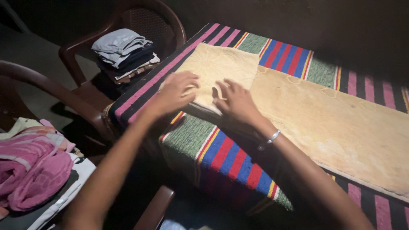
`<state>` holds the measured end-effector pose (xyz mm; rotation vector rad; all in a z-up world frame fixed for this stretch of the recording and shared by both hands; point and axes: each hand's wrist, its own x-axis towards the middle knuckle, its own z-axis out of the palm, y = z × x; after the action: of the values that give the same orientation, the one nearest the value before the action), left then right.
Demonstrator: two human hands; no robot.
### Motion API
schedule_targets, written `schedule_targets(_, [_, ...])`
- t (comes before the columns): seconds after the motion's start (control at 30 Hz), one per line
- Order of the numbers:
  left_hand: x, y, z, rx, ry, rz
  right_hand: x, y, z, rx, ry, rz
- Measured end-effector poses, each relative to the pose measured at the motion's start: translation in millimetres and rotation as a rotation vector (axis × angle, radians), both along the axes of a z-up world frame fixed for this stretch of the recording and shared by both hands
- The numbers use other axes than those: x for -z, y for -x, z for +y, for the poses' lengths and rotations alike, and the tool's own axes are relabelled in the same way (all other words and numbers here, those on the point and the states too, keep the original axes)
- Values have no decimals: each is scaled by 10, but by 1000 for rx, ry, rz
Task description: The person unfolds a beige towel on a striped tablecloth, smooths it out, and folds it in half lengthwise. They continue folding the towel into smaller sections, pressing each fold to keep it neat.
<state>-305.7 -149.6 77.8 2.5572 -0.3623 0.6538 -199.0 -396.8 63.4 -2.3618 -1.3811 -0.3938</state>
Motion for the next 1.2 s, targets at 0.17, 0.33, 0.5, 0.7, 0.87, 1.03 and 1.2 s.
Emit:
schedule_targets(0.17, [263,-141,-513,-62,-295,257,383,-171,-63,-28,220,7])
schedule_targets(0.33, [372,-87,-491,-96,-363,303,401,-176,-43,-1,198,29])
schedule_targets(0.5, [379,-279,-215,19,-398,99,417,-211,-32,4,197,104])
schedule_targets(0.7, [252,-516,642,-760,-103,328,481,-526,81,-85,-363,273])
schedule_targets(0.87, [259,-661,902,-385,703,523,286,-590,271,69,-882,796])
schedule_targets(1.03, [-246,-728,565,-224,1121,454,282,-544,253,206,-1128,1142])
schedule_targets(1.2, [-987,-847,-200,42,988,367,411,-939,142,7,-1360,1214])
